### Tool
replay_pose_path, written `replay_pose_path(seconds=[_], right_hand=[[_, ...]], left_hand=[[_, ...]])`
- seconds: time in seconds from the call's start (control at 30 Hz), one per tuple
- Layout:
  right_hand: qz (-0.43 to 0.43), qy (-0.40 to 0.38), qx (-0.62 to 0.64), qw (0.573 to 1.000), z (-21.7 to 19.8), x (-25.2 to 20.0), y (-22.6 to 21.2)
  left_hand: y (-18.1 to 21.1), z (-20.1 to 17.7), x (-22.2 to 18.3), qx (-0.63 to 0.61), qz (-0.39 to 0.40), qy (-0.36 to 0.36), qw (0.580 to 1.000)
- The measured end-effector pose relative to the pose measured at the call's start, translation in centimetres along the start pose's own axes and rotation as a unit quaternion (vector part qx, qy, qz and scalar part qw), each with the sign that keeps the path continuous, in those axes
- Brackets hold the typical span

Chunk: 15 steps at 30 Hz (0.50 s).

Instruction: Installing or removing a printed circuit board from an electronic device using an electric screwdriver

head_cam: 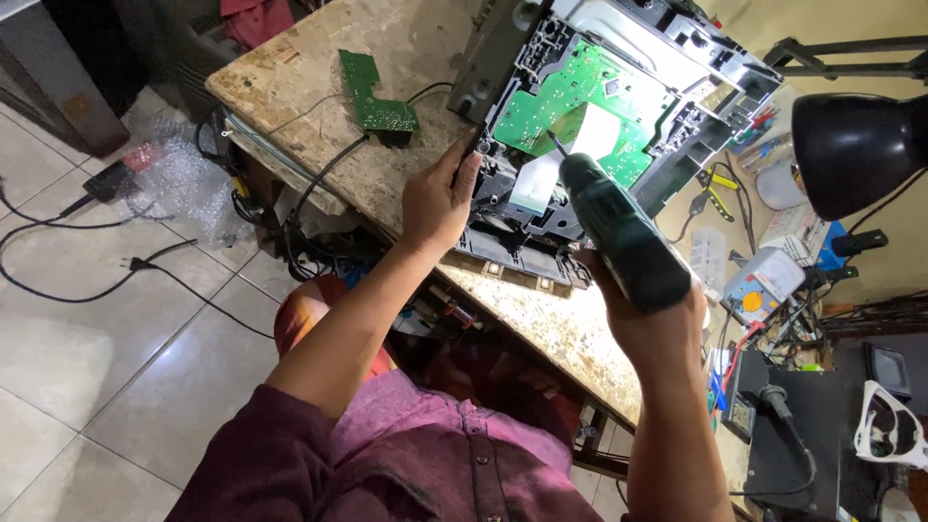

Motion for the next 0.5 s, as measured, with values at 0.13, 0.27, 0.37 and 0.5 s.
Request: replay_pose_path(seconds=[0.13,0.27,0.37,0.5], right_hand=[[-0.007,0.054,-0.006,0.999,-1.2,-3.2,6.4],[0.135,0.1,-0.025,0.986,-5.1,-8.8,14.7],[0.263,0.078,0.107,0.956,-6.7,-11.3,16.2],[0.253,0.04,0.01,0.967,-7.3,-15.5,22.2]], left_hand=[[-1.0,0.7,-0.5,0.017,-0.036,-0.036,0.999],[-1.3,1.7,-0.3,0.026,-0.077,-0.135,0.987],[-1.0,1.0,-0.3,0.026,-0.033,-0.089,0.995],[-0.1,0.8,-1.6,0.031,0.002,-0.086,0.996]])
Point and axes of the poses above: each hand's wrist, its own x-axis towards the middle knuckle, its own z-axis out of the palm, y = z × x, the point moved 8 cm from there along x, towards the middle knuckle, and after that the axes turned 13 degrees about y, right-handed, at the moved point
